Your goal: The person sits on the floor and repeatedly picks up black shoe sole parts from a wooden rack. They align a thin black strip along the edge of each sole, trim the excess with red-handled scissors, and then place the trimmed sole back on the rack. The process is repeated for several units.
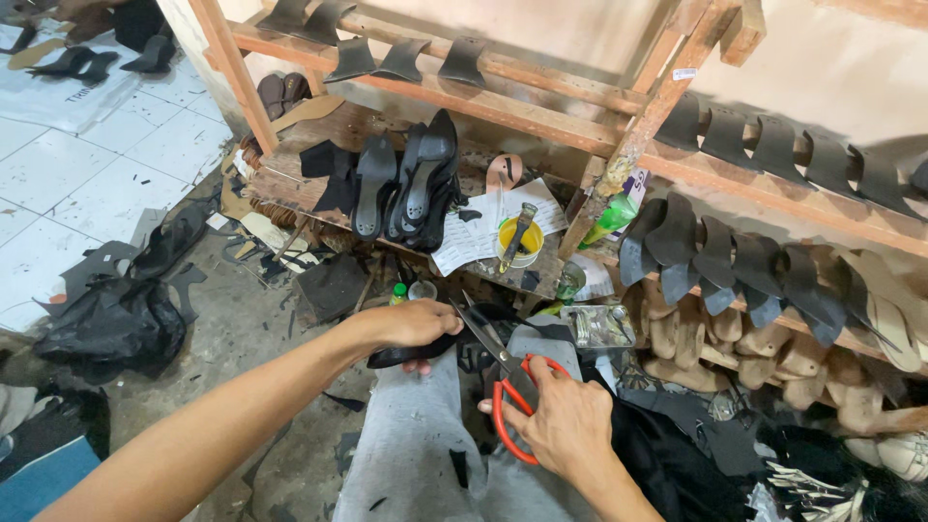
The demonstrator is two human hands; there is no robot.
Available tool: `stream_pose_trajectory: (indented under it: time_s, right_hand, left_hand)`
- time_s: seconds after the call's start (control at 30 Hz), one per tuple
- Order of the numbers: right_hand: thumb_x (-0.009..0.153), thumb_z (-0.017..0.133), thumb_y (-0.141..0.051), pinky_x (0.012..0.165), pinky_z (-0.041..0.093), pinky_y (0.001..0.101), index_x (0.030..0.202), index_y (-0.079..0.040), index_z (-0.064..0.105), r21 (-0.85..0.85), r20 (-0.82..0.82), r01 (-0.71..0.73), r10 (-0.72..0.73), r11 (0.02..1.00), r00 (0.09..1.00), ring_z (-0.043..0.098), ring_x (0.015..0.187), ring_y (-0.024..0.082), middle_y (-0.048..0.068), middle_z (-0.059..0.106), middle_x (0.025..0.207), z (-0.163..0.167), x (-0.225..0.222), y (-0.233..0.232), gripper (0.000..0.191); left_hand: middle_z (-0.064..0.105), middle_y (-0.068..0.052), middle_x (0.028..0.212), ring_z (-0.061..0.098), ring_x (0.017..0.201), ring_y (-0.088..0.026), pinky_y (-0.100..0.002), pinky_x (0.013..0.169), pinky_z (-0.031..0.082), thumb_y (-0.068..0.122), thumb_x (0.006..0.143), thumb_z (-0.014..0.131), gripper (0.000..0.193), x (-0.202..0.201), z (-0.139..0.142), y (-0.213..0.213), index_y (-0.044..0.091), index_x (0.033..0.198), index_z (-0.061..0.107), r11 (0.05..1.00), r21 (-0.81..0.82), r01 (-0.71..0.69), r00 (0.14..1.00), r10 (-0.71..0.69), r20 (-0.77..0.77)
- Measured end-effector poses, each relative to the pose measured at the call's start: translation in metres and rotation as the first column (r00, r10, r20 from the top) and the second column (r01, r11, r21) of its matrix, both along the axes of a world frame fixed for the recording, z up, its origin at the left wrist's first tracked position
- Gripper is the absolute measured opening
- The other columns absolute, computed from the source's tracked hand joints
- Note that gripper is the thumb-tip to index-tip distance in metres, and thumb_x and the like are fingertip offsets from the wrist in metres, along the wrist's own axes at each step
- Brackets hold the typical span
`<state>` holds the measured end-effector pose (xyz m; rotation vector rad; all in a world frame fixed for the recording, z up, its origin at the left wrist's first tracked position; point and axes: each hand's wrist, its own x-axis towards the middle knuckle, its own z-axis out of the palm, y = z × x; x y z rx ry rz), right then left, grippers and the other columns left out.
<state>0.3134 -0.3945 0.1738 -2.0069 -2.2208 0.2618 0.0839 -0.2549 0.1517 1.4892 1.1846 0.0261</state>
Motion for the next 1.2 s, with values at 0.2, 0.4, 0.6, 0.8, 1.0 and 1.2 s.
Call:
stream_pose_trajectory:
  time_s: [0.2,0.4,0.6,0.8,1.0,1.2]
  right_hand:
    - [0.075,0.067,-0.074,0.055,0.049,0.0461,0.11,-0.012,0.062,0.014,-0.025,-0.023,0.023,1.0,0.999,0.068,0.061,0.037,0.013,0.068,0.062,-0.013,0.008,0.002,0.071]
    - [0.087,0.067,-0.054,0.05,0.048,0.0478,0.098,-0.008,0.062,-0.178,-0.51,-0.056,-0.043,0.982,0.859,0.063,0.05,0.032,0.01,0.062,0.056,-0.054,0.035,-0.002,0.047]
    - [0.096,0.063,-0.034,0.048,0.039,0.0426,0.1,-0.005,0.064,-0.668,-0.744,-0.357,-0.59,0.653,0.313,0.051,0.05,0.019,0.004,0.055,0.064,-0.113,0.04,-0.04,0.029]
    - [0.088,0.069,-0.019,0.05,0.042,0.0368,0.099,-0.005,0.06,-0.719,-0.677,-0.356,-0.717,0.597,0.166,0.054,0.053,0.017,0.008,0.063,0.075,-0.113,0.026,-0.027,0.019]
    - [0.08,0.075,-0.003,0.053,0.045,0.0311,0.098,-0.005,0.055,-0.495,-0.853,-0.028,-0.48,0.868,0.204,0.056,0.056,0.014,0.012,0.071,0.085,-0.076,0.022,-0.036,0.027]
    - [0.074,0.08,0.009,0.057,0.048,0.0246,0.098,-0.005,0.05,0.007,-0.993,0.206,-0.017,0.979,0.114,0.057,0.061,0.01,0.014,0.076,0.097,-0.012,0.008,-0.002,0.041]
  left_hand:
    - [0.065,-0.012,0.075,0.068,0.052,-0.022,-0.033,0.039,0.05,0.026,0.101,0.046,0.035,-0.001,-0.009,-0.003,0.003,0.121,0.063,0.998,-0.057,-0.039,0.999,0.041,0.028]
    - [0.068,-0.013,0.082,0.068,0.057,-0.023,-0.033,0.045,0.054,0.03,0.102,0.047,0.04,-0.011,-0.01,-0.003,0.011,0.137,0.05,0.991,-0.029,-0.128,0.986,0.13,0.104]
    - [0.058,-0.022,0.125,0.069,0.106,-0.034,-0.043,0.078,0.063,0.03,0.105,0.04,0.049,-0.042,0.006,-0.013,0.003,0.145,0.044,0.92,-0.349,-0.178,0.682,0.371,0.63]
    - [0.06,-0.027,0.139,0.064,0.12,-0.038,-0.043,0.086,0.06,0.033,0.106,0.036,0.058,-0.03,0.011,-0.049,-0.002,0.152,0.037,0.859,-0.512,0.018,0.217,0.497,0.84]
    - [0.063,-0.023,0.121,0.063,0.101,-0.028,-0.034,0.082,0.051,0.028,0.106,0.05,0.052,-0.003,0.024,-0.072,0.009,0.154,0.048,0.874,-0.074,-0.48,0.519,0.351,0.779]
    - [0.058,-0.015,0.125,0.057,0.119,-0.029,-0.037,0.105,0.042,0.023,0.097,0.062,0.05,0.045,0.046,-0.115,0.013,0.145,0.054,0.573,0.626,-0.528,0.835,0.217,0.505]
